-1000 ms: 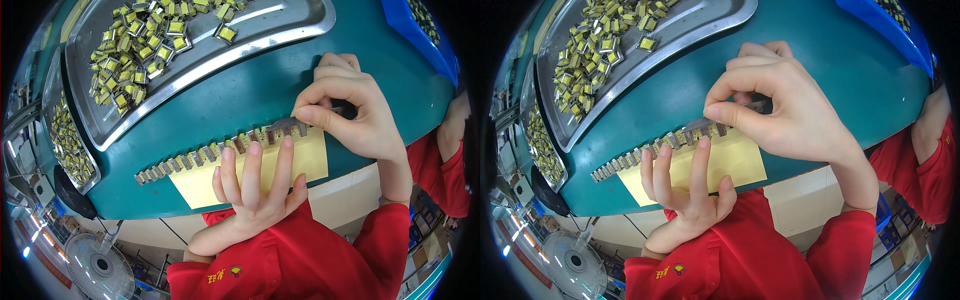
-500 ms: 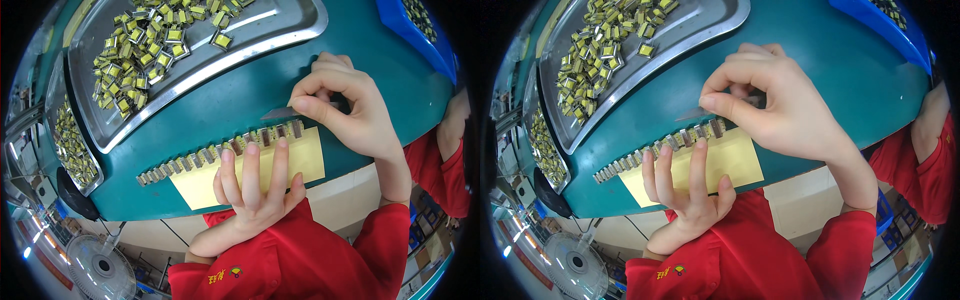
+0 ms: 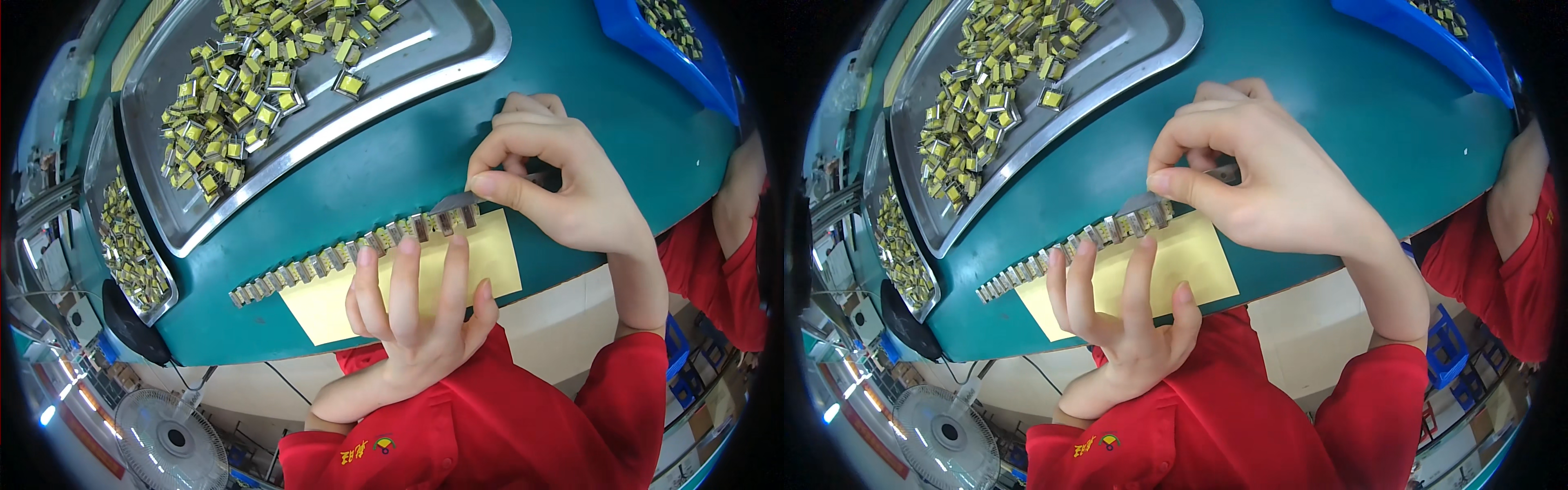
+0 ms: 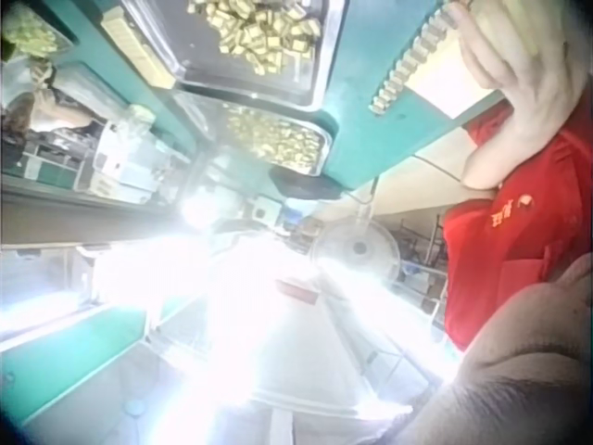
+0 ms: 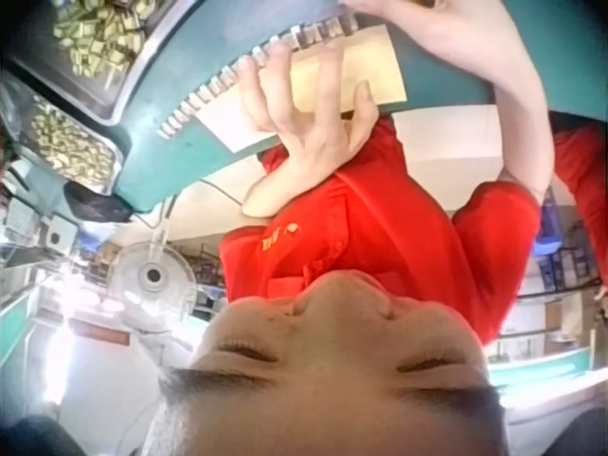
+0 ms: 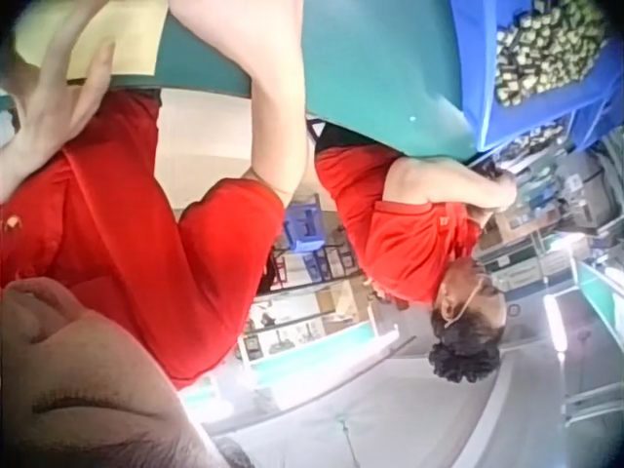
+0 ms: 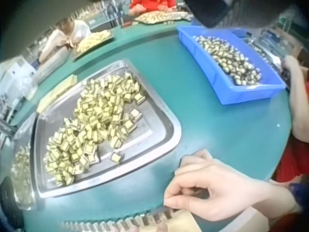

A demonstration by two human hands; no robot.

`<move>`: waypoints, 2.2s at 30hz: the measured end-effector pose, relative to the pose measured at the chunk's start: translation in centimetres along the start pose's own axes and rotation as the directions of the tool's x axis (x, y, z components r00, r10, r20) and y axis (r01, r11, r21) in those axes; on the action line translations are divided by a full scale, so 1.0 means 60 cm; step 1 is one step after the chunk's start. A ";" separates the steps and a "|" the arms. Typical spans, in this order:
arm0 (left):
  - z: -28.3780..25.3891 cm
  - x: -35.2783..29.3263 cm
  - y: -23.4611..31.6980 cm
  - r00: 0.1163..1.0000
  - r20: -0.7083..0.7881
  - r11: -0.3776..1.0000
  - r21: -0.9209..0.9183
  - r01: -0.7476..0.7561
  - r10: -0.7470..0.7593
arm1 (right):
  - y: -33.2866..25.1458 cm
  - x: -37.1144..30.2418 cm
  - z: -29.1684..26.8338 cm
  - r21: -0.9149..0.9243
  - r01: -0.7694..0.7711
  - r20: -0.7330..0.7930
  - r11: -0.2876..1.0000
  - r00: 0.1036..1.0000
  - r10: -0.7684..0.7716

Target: Assembling small electronic components (transformers) into a plastic holder strip at a factory workbench.

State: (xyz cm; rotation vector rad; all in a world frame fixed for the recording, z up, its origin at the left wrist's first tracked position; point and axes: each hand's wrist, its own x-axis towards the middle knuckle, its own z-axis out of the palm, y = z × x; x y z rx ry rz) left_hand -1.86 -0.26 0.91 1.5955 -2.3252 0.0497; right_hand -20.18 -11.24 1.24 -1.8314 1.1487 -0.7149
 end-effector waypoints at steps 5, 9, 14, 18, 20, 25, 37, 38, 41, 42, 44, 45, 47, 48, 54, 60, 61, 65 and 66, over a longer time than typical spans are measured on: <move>0.002 -0.001 0.005 1.000 0.017 1.000 -0.016 0.001 -0.001 | 0.000 0.001 0.000 -0.006 -0.003 0.002 1.000 1.000 0.003; 0.003 0.001 0.003 1.000 0.010 1.000 -0.025 -0.002 0.002 | 0.000 0.001 -0.001 -0.009 -0.005 -0.002 1.000 1.000 0.005; 0.003 0.001 0.000 1.000 0.011 1.000 -0.030 0.003 -0.002 | 0.001 0.000 0.001 -0.004 -0.006 -0.005 1.000 1.000 0.006; 0.001 0.001 -0.001 1.000 0.014 0.999 -0.032 0.001 -0.001 | 0.002 -0.001 0.002 0.026 -0.012 -0.011 1.000 1.000 0.012; 0.001 0.001 -0.002 1.000 0.015 0.999 -0.034 -0.002 0.003 | 0.001 0.000 0.001 0.016 -0.015 -0.007 1.000 1.000 0.015; 0.000 0.002 -0.002 1.000 0.026 0.999 -0.040 -0.002 0.003 | 0.001 0.000 0.002 -0.001 -0.011 -0.007 1.000 1.000 0.011; -0.003 0.008 -0.003 0.999 0.050 0.999 -0.035 -0.019 0.020 | 0.002 0.001 0.003 -0.005 -0.008 -0.007 1.000 1.000 0.008; -0.002 0.007 -0.004 0.998 0.060 1.000 -0.019 -0.022 0.023 | 0.001 0.001 0.003 -0.011 -0.009 -0.005 1.000 1.000 0.009; -0.001 0.004 -0.006 0.997 0.072 1.000 -0.012 -0.022 0.023 | 0.001 0.001 0.007 -0.021 -0.004 -0.010 1.000 1.000 0.004; -0.001 0.004 -0.006 0.997 0.074 1.000 -0.019 -0.017 0.019 | 0.001 0.001 0.007 -0.025 0.003 -0.016 1.000 1.000 -0.003; -0.001 0.003 -0.006 0.997 0.079 0.999 -0.035 -0.013 0.015 | 0.002 0.000 0.009 -0.025 -0.004 -0.020 1.000 1.000 0.003; -0.001 0.004 -0.005 0.996 0.083 0.999 -0.050 -0.007 0.011 | 0.003 0.000 0.009 -0.027 -0.008 -0.024 1.000 1.000 0.007; 0.004 0.004 -0.001 0.996 0.083 0.999 -0.047 -0.005 0.009 | 0.005 -0.002 0.007 -0.017 -0.028 -0.049 0.999 0.998 0.028; 0.003 0.005 -0.001 0.997 0.076 0.999 -0.045 0.002 0.001 | 0.001 0.000 0.006 -0.012 -0.043 -0.069 0.999 0.997 0.042; -0.011 0.020 0.001 0.997 0.077 0.993 -0.112 0.038 -0.029 | 0.002 0.016 0.007 -0.331 0.092 -0.262 0.939 0.947 -0.185; -0.069 0.045 -0.091 0.975 -0.208 0.964 -0.263 0.028 -0.085 | 0.019 0.018 0.019 -0.482 0.129 -0.299 0.866 0.905 -0.302; -0.087 0.051 -0.112 0.945 -0.254 0.885 -0.461 0.068 -0.205 | 0.022 0.018 0.019 -0.454 0.117 -0.328 0.883 0.900 -0.288; -0.255 0.068 -0.158 0.828 -0.550 0.830 -0.509 -0.227 -0.111 | -0.026 0.032 0.031 -0.375 0.168 -0.383 0.912 0.867 -0.318; -0.298 -0.007 -0.114 0.837 -0.530 0.800 -0.558 -0.222 -0.138 | 0.013 0.017 0.027 -0.374 0.102 -0.381 0.922 0.889 -0.253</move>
